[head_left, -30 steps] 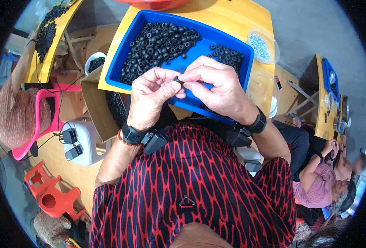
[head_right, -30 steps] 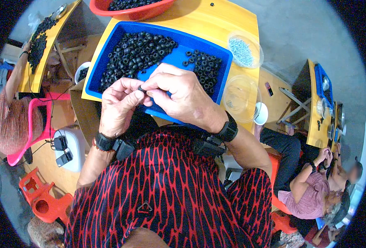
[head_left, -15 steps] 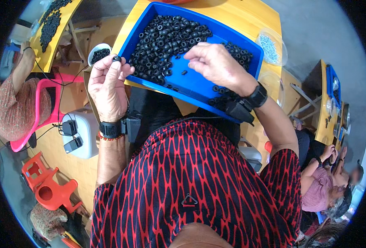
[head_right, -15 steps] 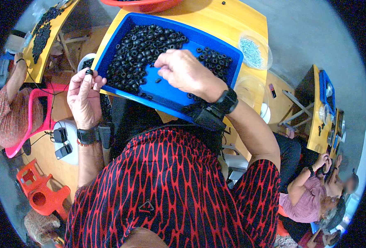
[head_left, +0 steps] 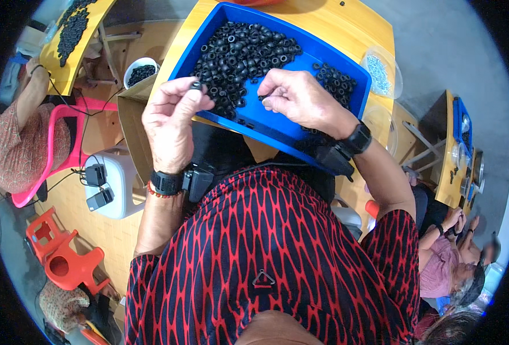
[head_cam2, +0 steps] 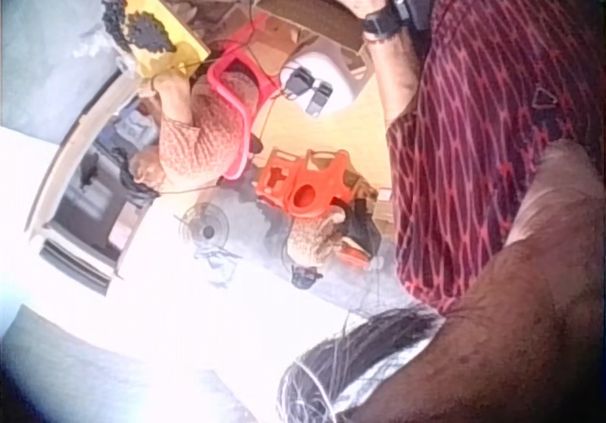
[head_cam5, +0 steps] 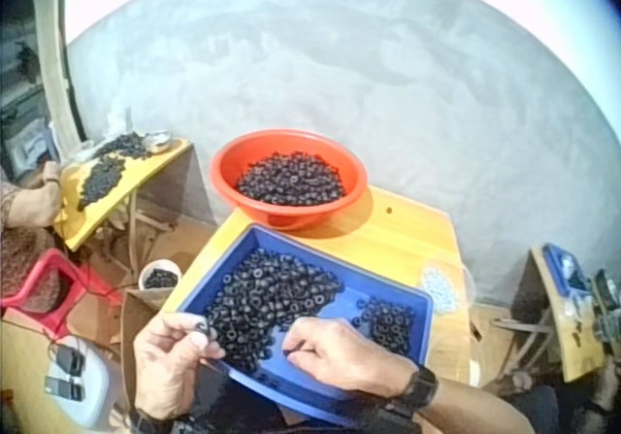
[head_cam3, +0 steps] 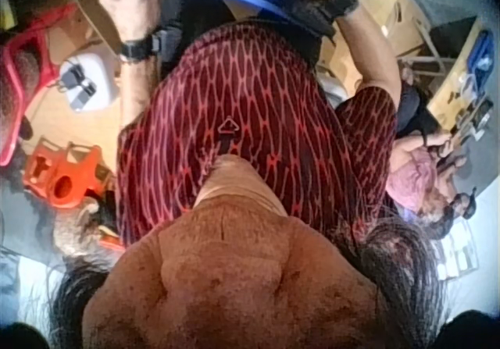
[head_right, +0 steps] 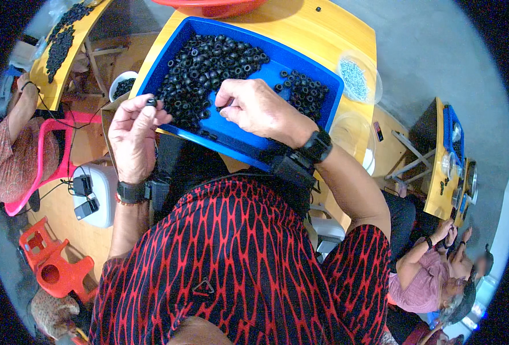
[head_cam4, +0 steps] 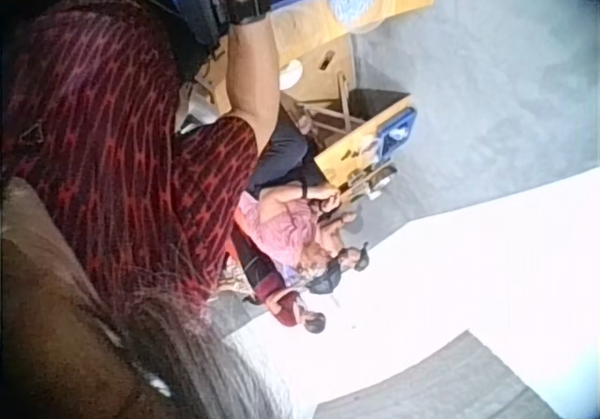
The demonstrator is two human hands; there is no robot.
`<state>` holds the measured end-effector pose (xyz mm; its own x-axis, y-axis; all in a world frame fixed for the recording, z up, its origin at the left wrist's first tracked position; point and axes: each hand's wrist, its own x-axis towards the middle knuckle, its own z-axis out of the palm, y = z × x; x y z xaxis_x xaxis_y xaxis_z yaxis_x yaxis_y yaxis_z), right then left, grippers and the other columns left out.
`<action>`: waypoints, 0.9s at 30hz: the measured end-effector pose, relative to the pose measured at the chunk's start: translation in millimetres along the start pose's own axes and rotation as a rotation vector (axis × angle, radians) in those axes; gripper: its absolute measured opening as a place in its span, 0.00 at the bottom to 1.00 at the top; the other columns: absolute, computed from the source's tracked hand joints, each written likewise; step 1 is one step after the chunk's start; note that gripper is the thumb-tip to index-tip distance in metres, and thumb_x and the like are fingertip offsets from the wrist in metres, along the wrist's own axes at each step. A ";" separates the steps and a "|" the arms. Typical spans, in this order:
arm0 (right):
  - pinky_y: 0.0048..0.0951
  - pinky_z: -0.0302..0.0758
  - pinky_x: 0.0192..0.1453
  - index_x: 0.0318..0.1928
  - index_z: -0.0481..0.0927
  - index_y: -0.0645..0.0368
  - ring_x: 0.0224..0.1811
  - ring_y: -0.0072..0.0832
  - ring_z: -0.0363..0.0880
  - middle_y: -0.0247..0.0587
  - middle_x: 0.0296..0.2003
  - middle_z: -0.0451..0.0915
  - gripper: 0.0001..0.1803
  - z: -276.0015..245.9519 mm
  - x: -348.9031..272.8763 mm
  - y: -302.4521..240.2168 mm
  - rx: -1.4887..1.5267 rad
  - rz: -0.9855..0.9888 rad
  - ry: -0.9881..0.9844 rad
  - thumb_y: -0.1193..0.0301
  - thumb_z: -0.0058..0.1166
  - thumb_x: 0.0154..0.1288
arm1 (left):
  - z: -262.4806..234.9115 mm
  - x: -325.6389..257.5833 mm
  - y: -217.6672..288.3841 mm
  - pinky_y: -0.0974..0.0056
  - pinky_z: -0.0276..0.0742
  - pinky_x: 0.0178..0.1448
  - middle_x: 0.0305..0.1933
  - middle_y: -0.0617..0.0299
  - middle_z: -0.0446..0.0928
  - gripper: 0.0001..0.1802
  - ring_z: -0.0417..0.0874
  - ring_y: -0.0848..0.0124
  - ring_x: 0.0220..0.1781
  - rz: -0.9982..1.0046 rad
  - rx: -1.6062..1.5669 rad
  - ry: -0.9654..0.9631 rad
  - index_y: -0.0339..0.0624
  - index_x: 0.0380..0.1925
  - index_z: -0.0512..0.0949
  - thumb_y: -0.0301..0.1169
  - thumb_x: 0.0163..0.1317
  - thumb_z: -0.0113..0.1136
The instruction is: Assembling small black plastic rings with white pins in a manufacturing environment.
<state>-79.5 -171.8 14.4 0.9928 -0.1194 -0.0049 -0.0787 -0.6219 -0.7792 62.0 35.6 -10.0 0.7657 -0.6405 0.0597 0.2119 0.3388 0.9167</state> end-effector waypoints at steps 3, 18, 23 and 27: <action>0.20 0.79 0.39 0.42 0.76 0.66 0.33 0.17 0.80 0.34 0.32 0.79 0.06 -7.5 -7.1 -18.0 0.424 0.188 0.036 0.80 0.56 0.66 | 14.8 -3.6 -5.0 0.61 0.84 0.47 0.41 0.53 0.83 0.10 0.85 0.69 0.39 -0.079 0.004 -0.104 0.34 0.45 0.78 0.24 0.65 0.62; 0.20 0.78 0.36 0.43 0.84 0.64 0.33 0.19 0.83 0.36 0.33 0.81 0.09 0.9 -22.0 -18.4 0.475 -0.039 0.359 0.82 0.58 0.62 | 54.4 -3.6 -17.2 0.64 0.84 0.46 0.40 0.53 0.83 0.10 0.86 0.67 0.38 -0.228 -0.081 -0.289 0.32 0.46 0.76 0.22 0.65 0.60; 0.20 0.80 0.39 0.44 0.84 0.65 0.34 0.19 0.83 0.36 0.34 0.82 0.09 0.6 -27.1 -19.2 0.569 -0.019 0.391 0.82 0.57 0.64 | 57.9 -3.7 -19.7 0.63 0.85 0.46 0.41 0.52 0.83 0.10 0.86 0.67 0.38 -0.242 -0.095 -0.296 0.32 0.46 0.76 0.22 0.65 0.60; 0.20 0.81 0.40 0.44 0.84 0.65 0.34 0.19 0.83 0.36 0.34 0.83 0.08 0.5 -27.0 -21.6 0.692 0.054 0.405 0.82 0.57 0.65 | 58.1 -3.8 -20.9 0.62 0.85 0.46 0.42 0.50 0.83 0.11 0.86 0.67 0.39 -0.253 -0.101 -0.295 0.32 0.46 0.76 0.23 0.65 0.60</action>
<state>-104.6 -154.7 31.1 0.8691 -0.4896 0.0705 0.0794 -0.0026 -0.9968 19.4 -9.1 -6.5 0.4773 -0.8779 -0.0390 0.4414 0.2012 0.8745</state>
